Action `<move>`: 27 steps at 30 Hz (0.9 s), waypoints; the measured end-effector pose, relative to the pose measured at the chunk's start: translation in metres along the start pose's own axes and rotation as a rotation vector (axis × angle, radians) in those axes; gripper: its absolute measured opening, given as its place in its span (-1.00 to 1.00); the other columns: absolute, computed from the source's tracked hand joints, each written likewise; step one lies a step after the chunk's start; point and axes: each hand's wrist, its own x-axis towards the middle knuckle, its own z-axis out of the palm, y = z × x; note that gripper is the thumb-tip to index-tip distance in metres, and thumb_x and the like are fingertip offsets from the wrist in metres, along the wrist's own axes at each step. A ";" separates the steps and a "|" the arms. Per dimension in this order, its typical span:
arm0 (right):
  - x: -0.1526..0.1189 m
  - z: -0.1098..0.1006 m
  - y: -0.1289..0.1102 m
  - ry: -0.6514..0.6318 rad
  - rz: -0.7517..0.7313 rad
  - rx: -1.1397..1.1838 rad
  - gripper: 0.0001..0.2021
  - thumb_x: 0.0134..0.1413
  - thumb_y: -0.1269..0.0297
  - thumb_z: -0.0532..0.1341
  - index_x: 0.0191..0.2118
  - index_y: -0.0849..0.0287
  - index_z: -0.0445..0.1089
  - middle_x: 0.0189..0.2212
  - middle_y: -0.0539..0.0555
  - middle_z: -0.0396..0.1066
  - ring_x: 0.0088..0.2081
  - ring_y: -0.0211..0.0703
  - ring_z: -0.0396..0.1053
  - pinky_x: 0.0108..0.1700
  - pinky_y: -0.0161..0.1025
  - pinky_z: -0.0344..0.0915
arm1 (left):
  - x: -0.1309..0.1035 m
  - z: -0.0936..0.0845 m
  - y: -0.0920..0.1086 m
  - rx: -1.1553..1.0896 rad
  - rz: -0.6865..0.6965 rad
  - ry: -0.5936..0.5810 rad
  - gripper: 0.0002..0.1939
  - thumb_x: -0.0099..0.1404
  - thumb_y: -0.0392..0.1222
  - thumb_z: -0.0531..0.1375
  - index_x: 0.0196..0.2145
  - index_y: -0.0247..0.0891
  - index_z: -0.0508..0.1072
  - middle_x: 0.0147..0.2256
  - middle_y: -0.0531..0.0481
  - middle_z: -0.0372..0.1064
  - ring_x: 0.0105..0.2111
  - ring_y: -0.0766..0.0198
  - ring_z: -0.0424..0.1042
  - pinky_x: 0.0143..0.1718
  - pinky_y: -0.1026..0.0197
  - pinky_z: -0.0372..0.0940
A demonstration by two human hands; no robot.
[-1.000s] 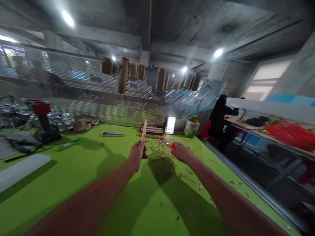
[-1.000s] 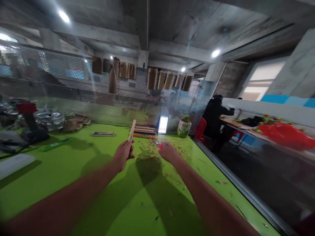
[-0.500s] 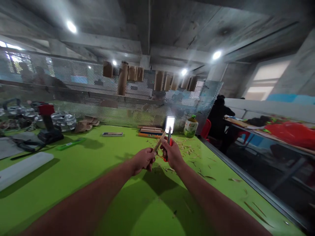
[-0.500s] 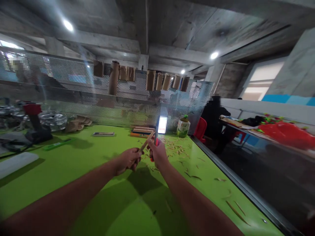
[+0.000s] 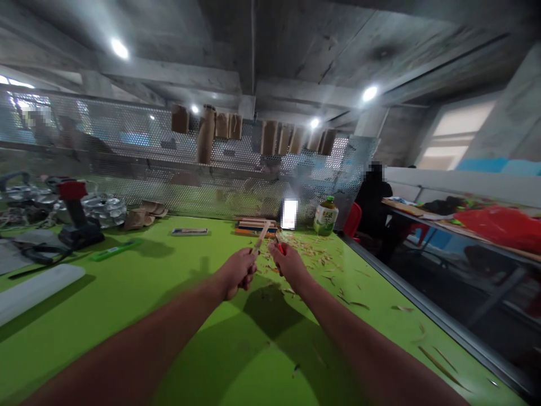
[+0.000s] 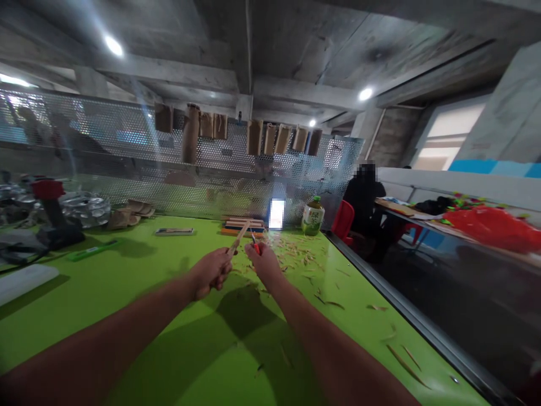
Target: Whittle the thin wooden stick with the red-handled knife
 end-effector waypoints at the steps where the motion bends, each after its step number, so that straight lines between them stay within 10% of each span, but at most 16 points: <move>1: 0.000 -0.001 -0.001 0.002 -0.044 -0.093 -0.64 0.01 -0.11 0.16 -0.45 0.13 0.26 -0.66 -0.12 0.17 -0.61 -0.33 0.10 -0.56 -0.36 0.04 | 0.001 -0.003 0.002 -0.030 0.003 0.005 -0.82 0.30 -0.03 0.04 -0.27 -0.19 0.20 -0.58 0.24 0.07 -0.71 0.50 -0.02 -0.66 0.42 0.01; 15: -0.006 -0.001 -0.004 -0.040 -0.132 -0.424 -0.79 -0.01 0.08 0.18 -0.37 0.12 0.31 -0.54 -0.07 0.26 -0.50 -0.27 0.14 -0.47 -0.34 -0.03 | 0.008 -0.004 -0.007 -0.005 -0.015 0.029 -0.73 0.17 -0.28 0.10 -0.14 -0.22 0.26 -0.54 0.19 0.12 -0.67 0.48 0.08 -0.63 0.41 0.02; 27: 0.001 -0.007 -0.002 0.039 -0.073 -0.357 -0.80 -0.08 0.09 0.23 -0.40 0.12 0.35 -0.55 -0.05 0.30 -0.50 -0.25 0.18 -0.48 -0.32 0.02 | 0.006 -0.001 -0.010 -0.035 0.082 -0.055 -0.83 0.28 -0.06 0.06 -0.29 -0.21 0.22 -0.56 0.21 0.10 -0.69 0.50 0.06 -0.65 0.41 0.04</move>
